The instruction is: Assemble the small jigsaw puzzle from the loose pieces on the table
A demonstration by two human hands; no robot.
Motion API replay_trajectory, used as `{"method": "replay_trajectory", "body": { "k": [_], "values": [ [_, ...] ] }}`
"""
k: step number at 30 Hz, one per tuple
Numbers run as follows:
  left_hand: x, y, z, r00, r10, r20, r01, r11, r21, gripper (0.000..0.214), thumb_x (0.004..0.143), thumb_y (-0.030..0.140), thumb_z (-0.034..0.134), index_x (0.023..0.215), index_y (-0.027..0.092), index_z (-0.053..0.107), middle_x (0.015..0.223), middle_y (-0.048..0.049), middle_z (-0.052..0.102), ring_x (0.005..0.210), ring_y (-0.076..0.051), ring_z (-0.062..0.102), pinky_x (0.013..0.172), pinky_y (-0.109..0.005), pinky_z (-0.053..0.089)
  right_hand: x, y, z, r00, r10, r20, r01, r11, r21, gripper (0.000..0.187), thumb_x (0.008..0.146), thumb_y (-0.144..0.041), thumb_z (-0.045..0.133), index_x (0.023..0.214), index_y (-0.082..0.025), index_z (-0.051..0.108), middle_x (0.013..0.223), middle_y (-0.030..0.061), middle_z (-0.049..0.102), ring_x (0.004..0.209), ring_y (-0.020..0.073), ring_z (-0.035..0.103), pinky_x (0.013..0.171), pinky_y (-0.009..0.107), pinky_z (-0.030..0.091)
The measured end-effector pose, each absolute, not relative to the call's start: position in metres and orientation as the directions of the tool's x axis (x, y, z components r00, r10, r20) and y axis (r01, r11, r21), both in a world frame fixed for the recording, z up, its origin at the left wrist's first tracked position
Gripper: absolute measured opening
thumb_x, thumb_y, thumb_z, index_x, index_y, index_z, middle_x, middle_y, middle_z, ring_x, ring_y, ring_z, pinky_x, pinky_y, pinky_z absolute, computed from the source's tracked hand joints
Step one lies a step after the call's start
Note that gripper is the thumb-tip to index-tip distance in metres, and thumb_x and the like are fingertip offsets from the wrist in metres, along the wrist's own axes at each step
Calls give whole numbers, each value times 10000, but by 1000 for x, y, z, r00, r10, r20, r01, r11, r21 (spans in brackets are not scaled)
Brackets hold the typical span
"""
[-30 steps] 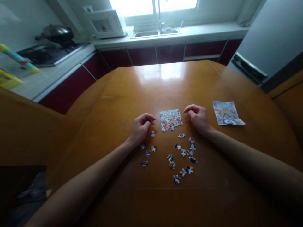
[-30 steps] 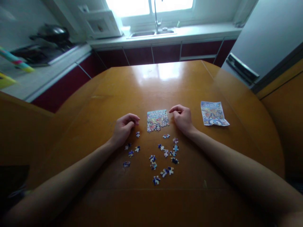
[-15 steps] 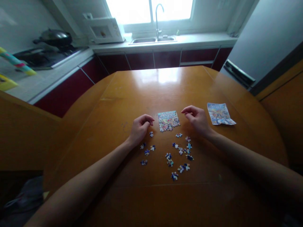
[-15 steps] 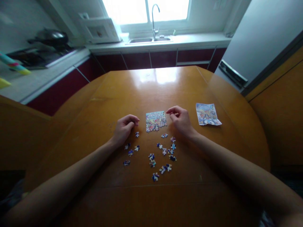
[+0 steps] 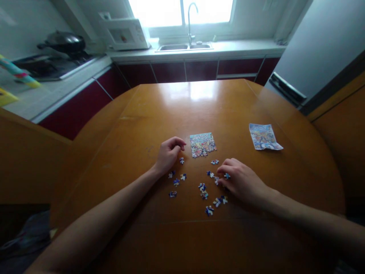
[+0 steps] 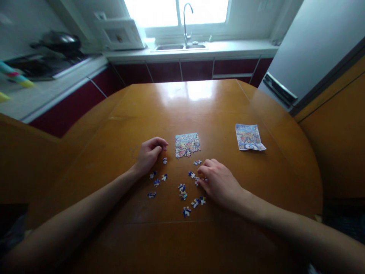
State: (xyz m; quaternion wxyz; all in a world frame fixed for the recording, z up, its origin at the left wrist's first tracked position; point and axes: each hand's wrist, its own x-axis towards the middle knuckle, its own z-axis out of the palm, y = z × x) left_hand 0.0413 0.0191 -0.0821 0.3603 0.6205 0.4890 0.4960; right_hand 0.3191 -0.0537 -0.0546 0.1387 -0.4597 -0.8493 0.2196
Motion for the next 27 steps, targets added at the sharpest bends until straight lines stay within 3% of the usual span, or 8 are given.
{"method": "replay_trajectory", "body": {
  "k": [9,19,27],
  "values": [
    [41,18,-82,42,964,261,242,-263,934,227,709,79,494,800,165,683,700,-6,639,672,-131,581,660,-258,438,307,-53,-54,-563,826,-12,738,496,-458,104,811,-159,733,836,-190,637,938,78,646,918,238,578,806,378,491],
    [42,18,-81,43,962,269,259,-271,927,222,702,83,495,786,170,681,686,-5,635,654,-132,577,640,-259,440,317,-49,-55,-512,856,69,668,447,-595,33,880,-191,675,907,-208,681,964,71,668,921,221,604,830,378,507],
    [43,18,-80,35,963,268,271,-268,924,211,707,88,501,781,168,682,681,-6,636,656,-138,582,645,-261,448,351,-37,-56,-390,913,122,660,369,-655,115,928,-221,611,883,-224,718,944,73,678,889,219,627,815,392,519]
  ]
}}
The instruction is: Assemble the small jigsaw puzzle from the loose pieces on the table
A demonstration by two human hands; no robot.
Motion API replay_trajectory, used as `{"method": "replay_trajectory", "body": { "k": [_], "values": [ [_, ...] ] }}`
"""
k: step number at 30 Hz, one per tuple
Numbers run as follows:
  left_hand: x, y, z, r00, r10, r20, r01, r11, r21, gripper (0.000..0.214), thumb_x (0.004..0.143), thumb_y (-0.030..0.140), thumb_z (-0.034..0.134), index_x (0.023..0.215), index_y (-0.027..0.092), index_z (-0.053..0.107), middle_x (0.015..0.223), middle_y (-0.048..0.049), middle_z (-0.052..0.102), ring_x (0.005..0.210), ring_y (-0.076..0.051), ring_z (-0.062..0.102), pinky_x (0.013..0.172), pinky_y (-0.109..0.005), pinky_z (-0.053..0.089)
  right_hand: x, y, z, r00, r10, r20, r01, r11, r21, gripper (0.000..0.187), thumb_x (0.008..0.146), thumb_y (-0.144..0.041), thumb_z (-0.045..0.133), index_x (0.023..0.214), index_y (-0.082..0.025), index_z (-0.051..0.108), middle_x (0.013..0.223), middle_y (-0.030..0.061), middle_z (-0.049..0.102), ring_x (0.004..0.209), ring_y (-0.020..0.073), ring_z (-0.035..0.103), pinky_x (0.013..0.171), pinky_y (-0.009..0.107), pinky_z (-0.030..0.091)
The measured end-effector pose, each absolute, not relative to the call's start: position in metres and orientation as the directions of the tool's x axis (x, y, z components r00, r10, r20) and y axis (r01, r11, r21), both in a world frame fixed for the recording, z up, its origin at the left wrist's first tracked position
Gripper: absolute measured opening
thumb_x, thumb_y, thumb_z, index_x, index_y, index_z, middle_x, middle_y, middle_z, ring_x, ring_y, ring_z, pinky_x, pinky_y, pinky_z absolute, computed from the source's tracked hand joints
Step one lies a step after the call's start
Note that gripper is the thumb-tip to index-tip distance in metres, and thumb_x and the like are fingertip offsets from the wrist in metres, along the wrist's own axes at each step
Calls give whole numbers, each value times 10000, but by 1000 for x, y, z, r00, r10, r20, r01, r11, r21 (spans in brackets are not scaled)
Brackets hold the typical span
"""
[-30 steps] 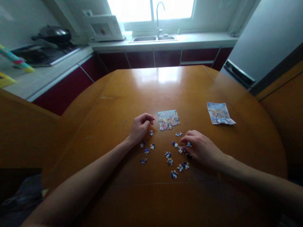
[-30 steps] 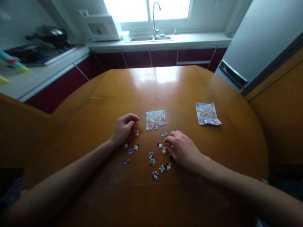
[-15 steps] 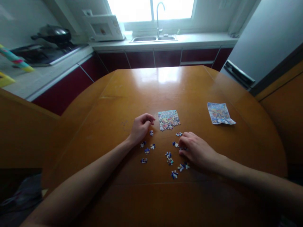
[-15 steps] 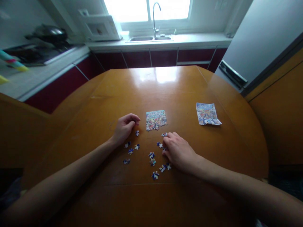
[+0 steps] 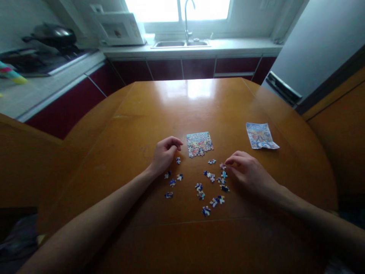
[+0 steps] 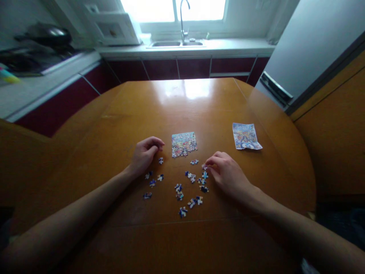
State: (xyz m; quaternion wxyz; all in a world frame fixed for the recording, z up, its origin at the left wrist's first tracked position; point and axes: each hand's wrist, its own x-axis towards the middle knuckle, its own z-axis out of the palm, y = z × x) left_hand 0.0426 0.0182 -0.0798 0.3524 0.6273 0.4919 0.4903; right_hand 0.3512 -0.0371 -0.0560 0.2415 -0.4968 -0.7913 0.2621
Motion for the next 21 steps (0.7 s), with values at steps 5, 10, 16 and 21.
{"method": "replay_trajectory", "body": {
  "k": [5,10,16,21],
  "values": [
    [43,18,-79,30,962,270,285,-267,921,199,711,95,509,774,172,681,681,-8,637,659,-142,582,654,-268,452,353,-48,-56,-406,908,107,666,374,-646,117,921,-192,612,894,-225,720,951,69,674,903,213,628,830,384,527],
    [42,19,-80,30,961,273,295,-270,917,201,718,97,512,781,176,686,687,-11,637,657,-145,578,653,-274,445,342,-61,-56,-487,871,62,686,425,-590,80,902,-183,643,889,-217,714,981,75,665,915,219,605,825,381,525],
    [41,19,-81,42,959,282,294,-281,913,215,721,79,503,788,172,685,687,-7,637,660,-136,576,658,-265,444,326,-61,-56,-537,843,19,725,472,-501,71,882,-150,646,851,-205,681,972,84,661,947,236,590,851,390,507],
    [41,18,-81,49,957,287,298,-288,910,216,737,72,495,796,172,678,694,-7,637,668,-139,582,654,-265,447,320,-59,-53,-557,830,-34,757,490,-432,97,838,-85,625,835,-182,631,938,98,645,895,237,568,794,379,484]
  ]
}}
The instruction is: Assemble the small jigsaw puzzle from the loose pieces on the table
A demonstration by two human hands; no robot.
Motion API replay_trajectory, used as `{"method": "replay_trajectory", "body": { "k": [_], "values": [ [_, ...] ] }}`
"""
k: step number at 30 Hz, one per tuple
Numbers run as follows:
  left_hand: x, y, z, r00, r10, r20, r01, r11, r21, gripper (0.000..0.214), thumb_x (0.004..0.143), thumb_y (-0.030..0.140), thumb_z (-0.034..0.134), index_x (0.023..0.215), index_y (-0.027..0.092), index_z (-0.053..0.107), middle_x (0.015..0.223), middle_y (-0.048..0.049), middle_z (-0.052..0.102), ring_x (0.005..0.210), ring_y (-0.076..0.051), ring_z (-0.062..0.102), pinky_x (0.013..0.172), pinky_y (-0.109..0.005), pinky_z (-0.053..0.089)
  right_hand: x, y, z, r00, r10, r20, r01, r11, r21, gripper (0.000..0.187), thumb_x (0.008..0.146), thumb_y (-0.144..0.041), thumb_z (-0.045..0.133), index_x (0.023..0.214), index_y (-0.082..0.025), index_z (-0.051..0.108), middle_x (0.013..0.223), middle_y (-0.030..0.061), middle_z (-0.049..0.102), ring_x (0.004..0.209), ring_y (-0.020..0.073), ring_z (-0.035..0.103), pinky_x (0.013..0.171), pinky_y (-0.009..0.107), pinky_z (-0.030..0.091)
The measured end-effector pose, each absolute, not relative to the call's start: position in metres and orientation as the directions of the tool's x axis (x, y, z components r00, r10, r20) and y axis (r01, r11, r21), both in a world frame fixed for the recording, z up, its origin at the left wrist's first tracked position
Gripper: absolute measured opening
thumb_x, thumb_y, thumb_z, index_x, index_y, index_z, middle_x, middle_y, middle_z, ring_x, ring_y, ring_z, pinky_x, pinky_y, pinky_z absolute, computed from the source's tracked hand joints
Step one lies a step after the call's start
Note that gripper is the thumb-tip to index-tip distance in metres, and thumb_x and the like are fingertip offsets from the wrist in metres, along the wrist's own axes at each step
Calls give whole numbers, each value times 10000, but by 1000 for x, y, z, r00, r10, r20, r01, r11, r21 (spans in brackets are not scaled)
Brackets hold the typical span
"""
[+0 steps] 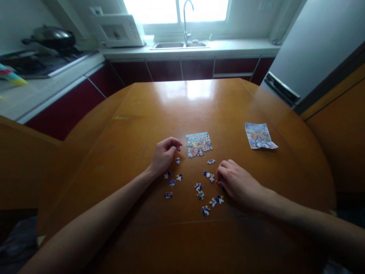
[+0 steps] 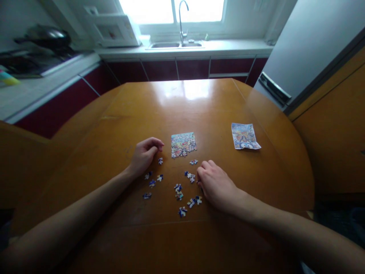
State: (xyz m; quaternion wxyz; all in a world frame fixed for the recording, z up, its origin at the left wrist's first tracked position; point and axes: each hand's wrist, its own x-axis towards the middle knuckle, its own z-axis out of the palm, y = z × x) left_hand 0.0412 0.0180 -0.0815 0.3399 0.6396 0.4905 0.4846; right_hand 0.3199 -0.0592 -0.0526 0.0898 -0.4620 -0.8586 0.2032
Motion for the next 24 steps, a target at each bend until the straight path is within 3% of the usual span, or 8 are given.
{"method": "replay_trajectory", "body": {
  "k": [5,11,16,24],
  "values": [
    [44,17,-82,178,932,315,414,-362,835,237,785,68,495,859,178,692,788,-29,659,761,-164,594,708,-295,466,322,-50,-48,-564,824,-50,709,452,-541,154,832,-42,575,796,-188,610,838,55,672,785,192,574,721,334,459],
    [48,8,-81,498,797,342,627,-603,492,287,937,176,550,1123,312,721,1267,-49,583,1220,-251,460,1082,-497,372,322,5,-51,-470,872,140,570,420,-706,90,868,-155,615,802,-190,665,780,36,691,727,171,612,690,320,461],
    [47,5,-78,608,762,224,679,-645,351,318,1007,337,509,1285,424,636,1489,-23,408,1363,-299,332,1140,-572,298,307,41,-67,-547,804,235,476,529,-702,155,842,-99,592,806,-202,701,823,36,715,789,174,624,741,325,475],
    [48,4,-76,627,766,141,708,-636,306,333,1022,418,459,1322,442,603,1521,-23,357,1396,-327,277,1143,-605,283,298,49,-75,-632,741,227,487,607,-629,166,833,-104,621,778,-228,717,794,31,688,796,185,587,742,334,459]
  ]
}}
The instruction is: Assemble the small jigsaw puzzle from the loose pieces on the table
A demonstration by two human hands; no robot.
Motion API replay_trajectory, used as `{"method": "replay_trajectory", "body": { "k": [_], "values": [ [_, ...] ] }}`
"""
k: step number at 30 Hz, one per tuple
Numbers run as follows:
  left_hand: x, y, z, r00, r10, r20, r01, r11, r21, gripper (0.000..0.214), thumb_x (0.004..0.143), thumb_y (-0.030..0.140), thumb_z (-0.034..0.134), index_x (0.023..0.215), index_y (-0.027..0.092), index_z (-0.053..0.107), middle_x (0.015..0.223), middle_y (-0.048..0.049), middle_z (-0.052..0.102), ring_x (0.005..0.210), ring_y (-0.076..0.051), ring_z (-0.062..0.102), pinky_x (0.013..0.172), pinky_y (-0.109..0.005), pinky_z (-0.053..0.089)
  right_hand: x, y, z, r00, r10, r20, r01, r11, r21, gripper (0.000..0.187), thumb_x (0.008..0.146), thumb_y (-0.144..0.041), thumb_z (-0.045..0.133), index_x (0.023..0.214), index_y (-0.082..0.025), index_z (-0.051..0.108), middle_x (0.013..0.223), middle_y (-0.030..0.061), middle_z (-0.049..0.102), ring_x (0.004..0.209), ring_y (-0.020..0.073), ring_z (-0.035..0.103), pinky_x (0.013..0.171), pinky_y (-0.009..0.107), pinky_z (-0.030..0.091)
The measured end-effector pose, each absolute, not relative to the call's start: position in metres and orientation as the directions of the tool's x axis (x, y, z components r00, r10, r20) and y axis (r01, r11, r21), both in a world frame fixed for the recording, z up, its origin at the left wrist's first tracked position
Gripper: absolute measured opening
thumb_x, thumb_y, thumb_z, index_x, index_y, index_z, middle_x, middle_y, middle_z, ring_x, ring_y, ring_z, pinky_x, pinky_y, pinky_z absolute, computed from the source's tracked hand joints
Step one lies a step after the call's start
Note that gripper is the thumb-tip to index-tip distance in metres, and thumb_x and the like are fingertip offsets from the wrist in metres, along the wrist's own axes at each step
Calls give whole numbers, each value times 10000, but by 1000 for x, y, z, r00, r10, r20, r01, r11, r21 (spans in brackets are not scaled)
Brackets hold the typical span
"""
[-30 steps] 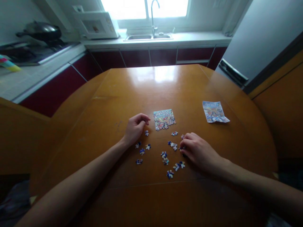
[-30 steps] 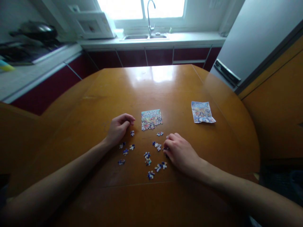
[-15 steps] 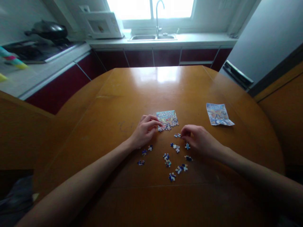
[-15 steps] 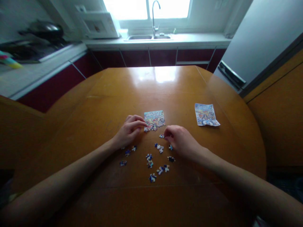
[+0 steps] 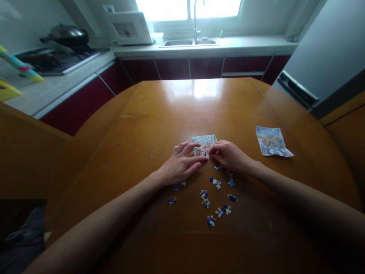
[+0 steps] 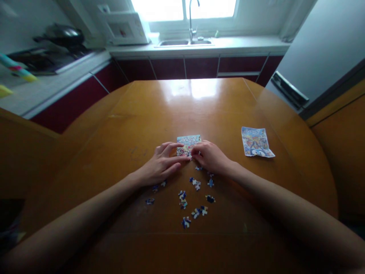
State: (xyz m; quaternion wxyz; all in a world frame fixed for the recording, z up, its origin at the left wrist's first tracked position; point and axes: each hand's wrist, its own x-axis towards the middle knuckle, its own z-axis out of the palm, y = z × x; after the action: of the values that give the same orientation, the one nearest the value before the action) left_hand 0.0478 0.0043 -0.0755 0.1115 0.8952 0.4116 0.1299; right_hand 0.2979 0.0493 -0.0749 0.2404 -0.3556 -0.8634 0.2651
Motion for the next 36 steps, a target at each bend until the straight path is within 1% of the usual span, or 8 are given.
{"method": "replay_trajectory", "body": {
  "k": [6,11,15,20,27,32,34,36],
  "values": [
    [49,4,-74,635,759,146,701,-645,304,333,1024,418,455,1321,437,604,1522,-26,365,1390,-317,294,1135,-592,299,299,51,-79,-646,719,257,515,658,-549,154,853,-127,626,781,-238,704,854,45,673,859,210,570,794,365,462],
    [48,4,-75,636,757,152,701,-648,297,332,1024,410,458,1322,436,603,1525,-24,366,1395,-314,290,1140,-591,293,302,46,-79,-591,740,322,507,651,-565,124,846,-135,642,800,-229,710,876,55,646,889,219,570,813,374,479],
    [49,4,-75,635,757,154,700,-648,299,332,1024,406,460,1323,438,601,1523,-23,370,1391,-312,294,1134,-585,304,309,39,-78,-592,707,388,488,697,-525,229,867,-86,584,913,-240,748,937,72,624,938,229,544,818,381,488],
    [49,5,-76,633,758,156,699,-646,307,332,1023,404,464,1325,438,599,1522,-21,369,1388,-317,296,1133,-589,295,312,33,-83,-651,656,383,477,745,-466,246,885,-100,587,914,-264,768,977,80,602,959,239,513,829,398,489],
    [49,5,-75,640,757,136,707,-648,281,342,1038,407,423,1337,433,587,1525,-24,363,1392,-304,293,1131,-575,304,313,35,-92,-478,727,494,485,687,-542,287,899,-62,526,884,-231,758,947,78,609,965,228,533,834,397,495],
    [49,5,-74,639,757,134,708,-648,283,343,1033,408,432,1344,436,574,1523,-24,367,1393,-311,288,1140,-581,293,313,35,-93,-525,726,444,468,682,-563,245,885,-101,574,854,-256,762,956,64,622,968,229,533,843,399,489],
    [49,5,-74,642,756,129,705,-647,290,348,1031,408,437,1354,434,562,1526,-24,368,1397,-315,286,1144,-584,288,313,36,-92,-465,763,449,464,642,-610,296,874,-60,525,854,-250,750,952,63,625,978,228,545,867,407,481],
    [48,5,-75,646,752,130,697,-651,301,348,1028,408,443,1355,434,558,1526,-20,372,1398,-319,287,1150,-587,281,314,38,-93,-356,811,464,455,584,-672,335,858,-30,475,847,-239,737,938,64,628,975,225,563,886,414,471]
  ]
}}
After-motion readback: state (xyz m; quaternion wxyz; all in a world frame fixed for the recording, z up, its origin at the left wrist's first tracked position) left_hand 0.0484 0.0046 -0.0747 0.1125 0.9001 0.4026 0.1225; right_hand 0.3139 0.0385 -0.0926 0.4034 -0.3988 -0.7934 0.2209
